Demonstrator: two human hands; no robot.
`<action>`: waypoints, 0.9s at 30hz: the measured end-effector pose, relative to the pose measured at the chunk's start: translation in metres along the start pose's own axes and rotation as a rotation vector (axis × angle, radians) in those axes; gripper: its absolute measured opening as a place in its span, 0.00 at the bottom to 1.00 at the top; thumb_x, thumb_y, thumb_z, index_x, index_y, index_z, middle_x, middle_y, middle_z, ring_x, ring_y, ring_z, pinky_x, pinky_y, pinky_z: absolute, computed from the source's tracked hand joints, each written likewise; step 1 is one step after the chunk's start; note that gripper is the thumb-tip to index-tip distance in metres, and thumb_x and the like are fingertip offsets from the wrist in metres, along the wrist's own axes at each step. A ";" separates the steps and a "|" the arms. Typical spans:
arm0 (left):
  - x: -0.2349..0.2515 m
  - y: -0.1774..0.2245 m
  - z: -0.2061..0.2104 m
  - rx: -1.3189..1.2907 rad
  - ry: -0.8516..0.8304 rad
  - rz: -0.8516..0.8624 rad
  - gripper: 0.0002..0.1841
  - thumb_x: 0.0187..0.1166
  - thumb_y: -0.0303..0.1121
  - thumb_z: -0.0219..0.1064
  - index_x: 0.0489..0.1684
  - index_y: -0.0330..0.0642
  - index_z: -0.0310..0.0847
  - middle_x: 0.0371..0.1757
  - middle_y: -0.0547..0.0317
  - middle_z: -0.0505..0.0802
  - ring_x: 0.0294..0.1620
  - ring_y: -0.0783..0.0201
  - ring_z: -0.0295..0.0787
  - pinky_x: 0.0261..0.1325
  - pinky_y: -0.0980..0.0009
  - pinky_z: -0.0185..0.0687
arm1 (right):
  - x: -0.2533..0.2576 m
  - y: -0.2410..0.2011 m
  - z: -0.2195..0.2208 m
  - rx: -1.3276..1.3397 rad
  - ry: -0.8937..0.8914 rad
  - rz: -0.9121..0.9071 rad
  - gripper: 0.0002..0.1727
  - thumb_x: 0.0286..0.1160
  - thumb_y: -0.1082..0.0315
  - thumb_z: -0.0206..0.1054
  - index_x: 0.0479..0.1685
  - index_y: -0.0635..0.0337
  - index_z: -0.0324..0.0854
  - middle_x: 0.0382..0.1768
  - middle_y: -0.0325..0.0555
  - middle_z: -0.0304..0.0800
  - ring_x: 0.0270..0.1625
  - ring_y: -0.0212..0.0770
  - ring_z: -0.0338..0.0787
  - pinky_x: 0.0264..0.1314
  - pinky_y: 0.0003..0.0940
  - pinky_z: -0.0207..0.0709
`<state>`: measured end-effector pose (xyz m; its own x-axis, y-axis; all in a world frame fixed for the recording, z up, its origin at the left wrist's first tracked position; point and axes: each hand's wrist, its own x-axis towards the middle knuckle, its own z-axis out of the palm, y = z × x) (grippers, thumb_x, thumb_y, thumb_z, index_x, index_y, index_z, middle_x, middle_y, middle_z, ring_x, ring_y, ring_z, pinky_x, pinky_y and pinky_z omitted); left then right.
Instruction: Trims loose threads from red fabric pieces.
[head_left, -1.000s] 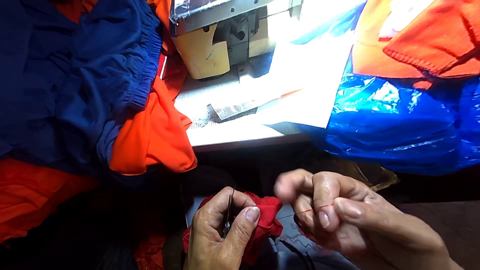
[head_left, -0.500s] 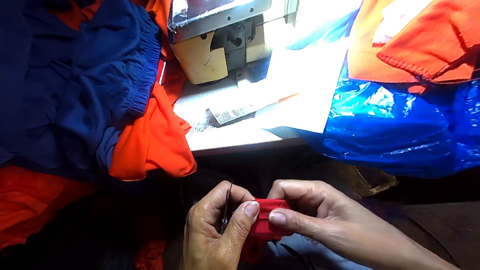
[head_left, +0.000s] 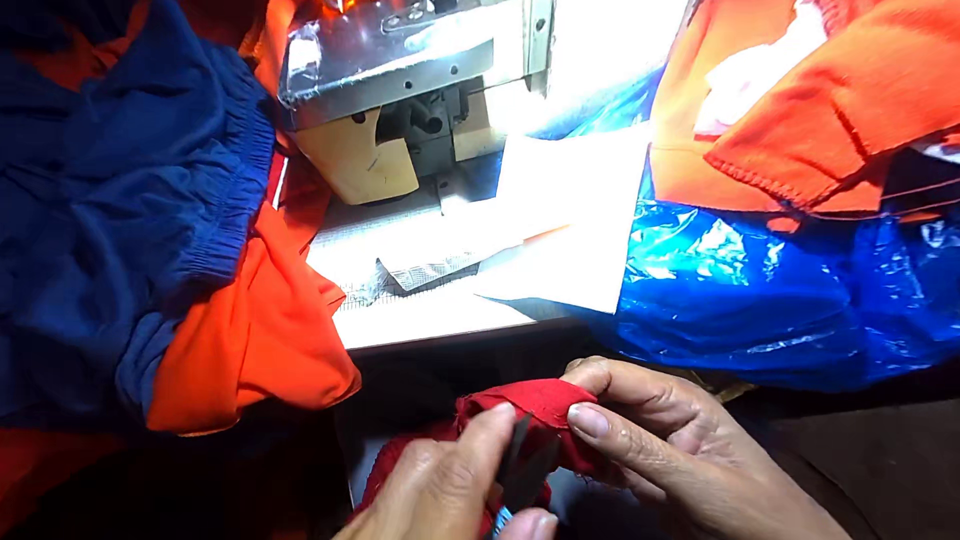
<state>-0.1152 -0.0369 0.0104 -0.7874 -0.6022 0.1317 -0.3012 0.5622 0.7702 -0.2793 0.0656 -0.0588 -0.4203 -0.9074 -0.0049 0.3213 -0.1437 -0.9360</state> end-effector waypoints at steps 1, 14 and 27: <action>-0.001 0.002 0.001 0.013 -0.011 0.009 0.18 0.80 0.32 0.69 0.59 0.25 0.88 0.38 0.46 0.92 0.38 0.72 0.85 0.43 0.83 0.79 | 0.001 0.001 0.000 -0.015 0.001 -0.017 0.09 0.83 0.56 0.66 0.43 0.47 0.89 0.34 0.27 0.88 0.36 0.17 0.86 0.38 0.13 0.81; 0.003 0.008 0.008 0.125 -0.041 0.041 0.16 0.82 0.31 0.65 0.57 0.26 0.90 0.37 0.45 0.93 0.36 0.69 0.85 0.41 0.82 0.77 | 0.000 -0.002 0.001 -0.172 0.025 -0.117 0.05 0.79 0.60 0.71 0.41 0.49 0.87 0.37 0.28 0.88 0.42 0.20 0.88 0.45 0.15 0.84; 0.000 0.011 0.007 0.118 -0.041 0.023 0.16 0.83 0.31 0.63 0.57 0.27 0.90 0.37 0.46 0.93 0.36 0.70 0.85 0.39 0.81 0.76 | -0.003 0.000 0.004 -0.173 0.054 -0.168 0.07 0.82 0.57 0.68 0.42 0.48 0.88 0.36 0.26 0.87 0.41 0.17 0.86 0.43 0.12 0.82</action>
<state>-0.1223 -0.0271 0.0146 -0.8157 -0.5656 0.1210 -0.3420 0.6403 0.6878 -0.2743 0.0667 -0.0568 -0.5014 -0.8536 0.1412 0.0948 -0.2165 -0.9717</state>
